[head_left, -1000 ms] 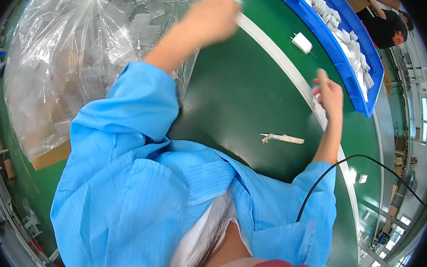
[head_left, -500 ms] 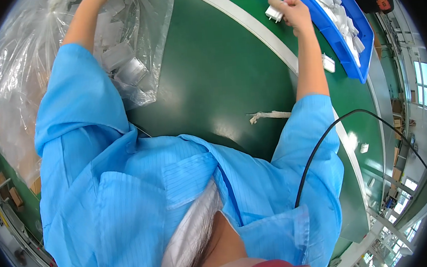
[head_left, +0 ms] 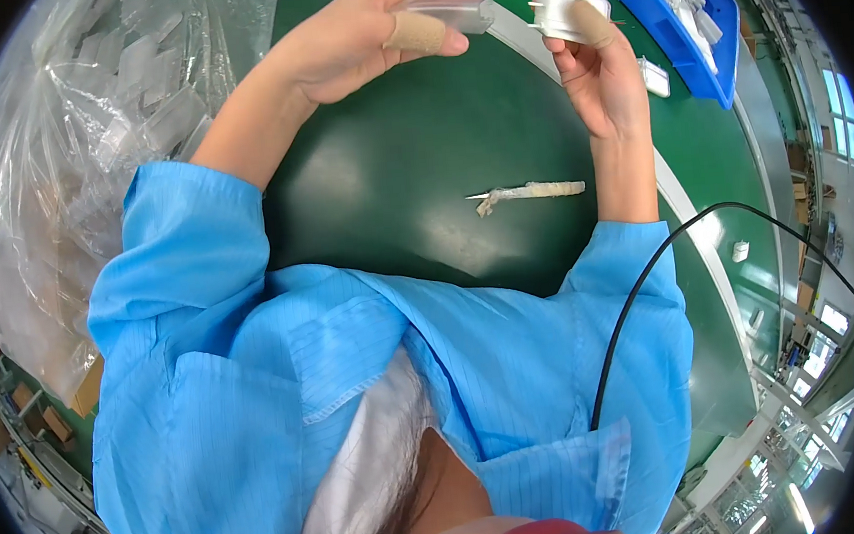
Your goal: The person assembles electronic devices by taking parts from containers, inserting the components into plastic casings, and pressing them together by hand.
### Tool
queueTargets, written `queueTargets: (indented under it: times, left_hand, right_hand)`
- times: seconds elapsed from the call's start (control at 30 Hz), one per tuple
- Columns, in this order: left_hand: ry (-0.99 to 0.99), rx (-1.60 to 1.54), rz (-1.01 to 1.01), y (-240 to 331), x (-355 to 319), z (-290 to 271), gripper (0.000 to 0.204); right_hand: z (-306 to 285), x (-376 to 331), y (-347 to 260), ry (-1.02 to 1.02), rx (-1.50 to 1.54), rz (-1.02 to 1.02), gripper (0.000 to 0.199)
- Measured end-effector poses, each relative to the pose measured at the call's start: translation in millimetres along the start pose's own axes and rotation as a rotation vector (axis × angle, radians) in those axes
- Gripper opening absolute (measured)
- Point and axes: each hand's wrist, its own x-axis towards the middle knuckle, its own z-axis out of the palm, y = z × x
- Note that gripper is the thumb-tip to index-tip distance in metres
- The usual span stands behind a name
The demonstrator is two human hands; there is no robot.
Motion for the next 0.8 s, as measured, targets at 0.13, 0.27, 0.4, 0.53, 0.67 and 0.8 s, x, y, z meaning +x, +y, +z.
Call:
queueTargets:
  times: [0.13,0.27,0.4,0.53,0.67,0.8]
  left_hand:
    - [0.140,0.370,0.139,-24.8,2.6,-5.9,0.030]
    - [0.066,0.464,0.148,-26.8,4.1,-14.2,0.034]
    - [0.072,0.613,0.324,-34.9,3.7,-8.0,0.032]
    - [0.069,0.870,0.411,-32.1,0.9,-2.7,0.031]
    - [0.052,0.992,0.414,-25.8,-0.1,-4.6,0.032]
    - [-0.003,0.962,0.322,-25.0,-2.1,-2.6,0.034]
  right_hand:
    - [2.4,-17.7,-10.0,-0.125,-0.358,-0.155,0.029]
    - [19.0,-33.0,-16.3,-0.183,-0.636,-0.287,0.030]
    - [17.6,-30.7,-7.2,-0.257,-0.659,-0.320,0.030]
    - [16.5,-31.7,-11.7,-0.278,-0.702,-0.225,0.030]
    - [17.7,-26.9,-4.9,-0.236,-0.470,-0.025,0.029]
    - [18.3,-25.8,8.3,-0.174,-0.338,-0.015,0.036]
